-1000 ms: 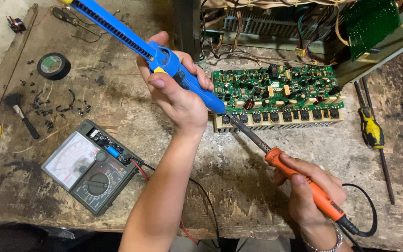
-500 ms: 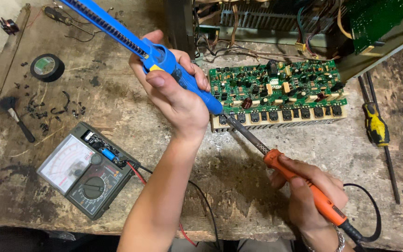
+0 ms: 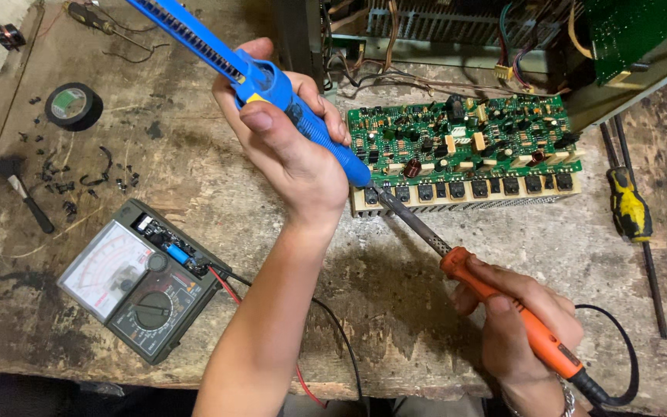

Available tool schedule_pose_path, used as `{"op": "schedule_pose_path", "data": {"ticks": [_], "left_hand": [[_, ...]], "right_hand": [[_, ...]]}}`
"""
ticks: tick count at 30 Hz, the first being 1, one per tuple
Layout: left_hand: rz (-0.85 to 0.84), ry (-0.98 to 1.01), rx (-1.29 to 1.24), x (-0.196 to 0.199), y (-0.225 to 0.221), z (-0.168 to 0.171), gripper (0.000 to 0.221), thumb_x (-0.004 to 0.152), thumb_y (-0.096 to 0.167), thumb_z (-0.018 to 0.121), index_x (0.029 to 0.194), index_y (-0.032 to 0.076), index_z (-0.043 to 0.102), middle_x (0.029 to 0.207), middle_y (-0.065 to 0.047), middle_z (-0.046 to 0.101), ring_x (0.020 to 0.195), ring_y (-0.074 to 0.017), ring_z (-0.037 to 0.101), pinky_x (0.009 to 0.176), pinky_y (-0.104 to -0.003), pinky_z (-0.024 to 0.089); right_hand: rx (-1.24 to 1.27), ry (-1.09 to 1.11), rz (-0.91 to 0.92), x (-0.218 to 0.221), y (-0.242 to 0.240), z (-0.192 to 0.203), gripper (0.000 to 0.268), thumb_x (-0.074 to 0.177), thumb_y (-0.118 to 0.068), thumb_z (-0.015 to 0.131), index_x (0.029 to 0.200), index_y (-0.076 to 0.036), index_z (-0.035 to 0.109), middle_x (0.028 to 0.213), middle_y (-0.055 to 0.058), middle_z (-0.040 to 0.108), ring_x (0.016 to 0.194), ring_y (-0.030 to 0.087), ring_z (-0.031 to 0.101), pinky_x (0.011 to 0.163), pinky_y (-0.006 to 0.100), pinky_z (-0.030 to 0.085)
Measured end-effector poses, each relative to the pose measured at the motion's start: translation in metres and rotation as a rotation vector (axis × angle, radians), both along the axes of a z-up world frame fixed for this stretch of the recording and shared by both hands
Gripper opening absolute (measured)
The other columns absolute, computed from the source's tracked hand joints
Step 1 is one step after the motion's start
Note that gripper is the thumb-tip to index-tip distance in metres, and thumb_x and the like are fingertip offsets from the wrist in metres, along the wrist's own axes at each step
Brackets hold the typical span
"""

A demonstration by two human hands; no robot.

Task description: The person uses a soldering iron and a desoldering pump to work on a circuit board, then uses pliers to manipulate components on the board.

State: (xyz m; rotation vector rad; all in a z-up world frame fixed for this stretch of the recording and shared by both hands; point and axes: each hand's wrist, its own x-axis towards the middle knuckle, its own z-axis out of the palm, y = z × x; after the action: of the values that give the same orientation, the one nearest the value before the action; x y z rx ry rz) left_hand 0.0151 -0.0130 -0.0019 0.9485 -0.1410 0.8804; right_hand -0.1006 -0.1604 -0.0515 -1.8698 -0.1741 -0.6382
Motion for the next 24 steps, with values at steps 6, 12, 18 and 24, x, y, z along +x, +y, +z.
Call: {"op": "schedule_pose_path", "data": {"ticks": [6,12,18,24], "left_hand": [[0.014,0.02,-0.005,0.0,-0.001,0.002,0.059,0.074,0.061,0.04,0.099,0.008,0.035,0.062,-0.006,0.037,0.037,-0.0125,0.035,0.033,-0.022,0.031],[0.057,-0.03,0.023,-0.002,-0.001,0.002,0.034,0.088,0.041,0.032,0.098,0.01,0.038,0.061,-0.005,0.037,0.037,-0.0114,0.034,0.033,-0.021,0.031],[0.01,-0.005,-0.171,-0.001,0.01,-0.002,0.055,0.079,0.054,0.033,0.105,0.007,0.04,0.06,-0.003,0.043,0.038,-0.0086,0.041,0.028,-0.02,0.036],[-0.045,-0.012,-0.32,-0.046,0.037,0.047,0.058,0.067,0.056,0.035,0.093,0.005,0.045,0.053,-0.004,0.039,0.034,-0.0134,0.037,0.026,-0.027,0.03]], "right_hand": [[0.051,-0.024,0.015,0.001,-0.001,-0.006,0.029,0.079,-0.024,0.042,0.085,0.002,0.055,0.071,0.018,0.059,0.045,0.018,0.057,0.05,0.019,0.046],[0.077,0.056,-0.017,-0.003,-0.003,-0.004,0.034,0.078,-0.027,0.044,0.084,0.005,0.056,0.066,0.016,0.058,0.045,0.017,0.055,0.051,0.02,0.044],[0.502,-0.09,0.108,0.006,-0.011,-0.02,0.033,0.072,-0.025,0.049,0.086,0.004,0.054,0.069,0.026,0.054,0.042,0.023,0.052,0.046,0.027,0.047],[0.58,-0.275,0.091,0.01,-0.03,-0.028,0.034,0.079,-0.03,0.046,0.091,0.002,0.051,0.051,0.015,0.045,0.045,0.023,0.05,0.047,0.029,0.048]]}}
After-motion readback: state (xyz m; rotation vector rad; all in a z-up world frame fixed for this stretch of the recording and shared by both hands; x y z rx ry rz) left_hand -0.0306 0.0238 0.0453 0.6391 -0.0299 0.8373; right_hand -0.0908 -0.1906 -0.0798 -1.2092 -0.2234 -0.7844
